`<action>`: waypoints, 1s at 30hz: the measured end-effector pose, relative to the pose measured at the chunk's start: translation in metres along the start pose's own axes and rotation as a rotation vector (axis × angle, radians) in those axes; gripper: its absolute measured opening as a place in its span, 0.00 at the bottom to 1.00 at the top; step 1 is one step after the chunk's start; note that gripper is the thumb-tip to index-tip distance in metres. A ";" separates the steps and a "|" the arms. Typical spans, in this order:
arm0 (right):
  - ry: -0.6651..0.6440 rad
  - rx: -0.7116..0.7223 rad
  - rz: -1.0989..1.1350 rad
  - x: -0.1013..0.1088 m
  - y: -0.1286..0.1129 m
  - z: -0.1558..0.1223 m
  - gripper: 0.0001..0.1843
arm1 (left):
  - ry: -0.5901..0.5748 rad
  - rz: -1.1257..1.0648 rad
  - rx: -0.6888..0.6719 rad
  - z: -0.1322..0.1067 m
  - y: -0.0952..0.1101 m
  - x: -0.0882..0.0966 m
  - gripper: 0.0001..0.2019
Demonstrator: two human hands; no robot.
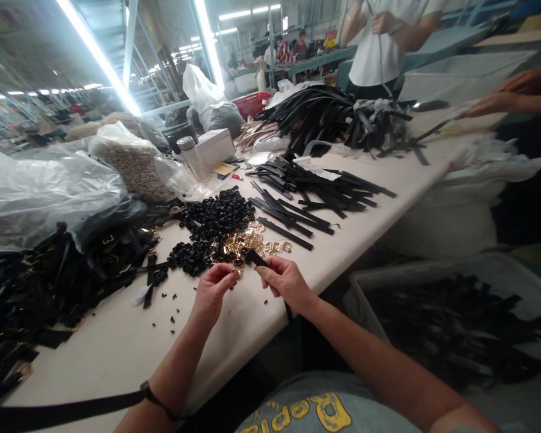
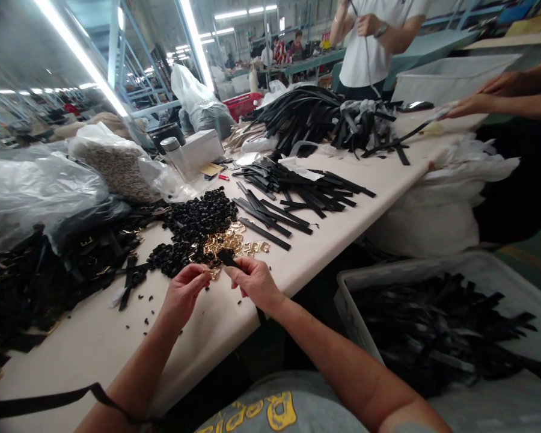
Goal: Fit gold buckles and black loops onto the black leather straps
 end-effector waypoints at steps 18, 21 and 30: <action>-0.121 -0.048 0.135 -0.018 0.014 0.002 0.19 | -0.147 0.194 -0.465 -0.019 0.025 -0.019 0.05; -0.112 -0.065 0.167 -0.016 0.020 0.000 0.18 | -0.120 0.397 -0.622 -0.025 0.033 -0.018 0.04; -0.103 -0.111 0.181 -0.020 0.018 -0.005 0.17 | -0.069 0.680 -0.804 -0.036 0.049 -0.025 0.04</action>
Point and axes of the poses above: each hand's wrist, its own z-axis towards the middle knuckle, its own x-axis out of the back of the hand, y = z × x, the point moved 8 cm from there along z, towards the middle knuckle, and after that the axes turned 2 degrees about x, right-handed, at the moved point
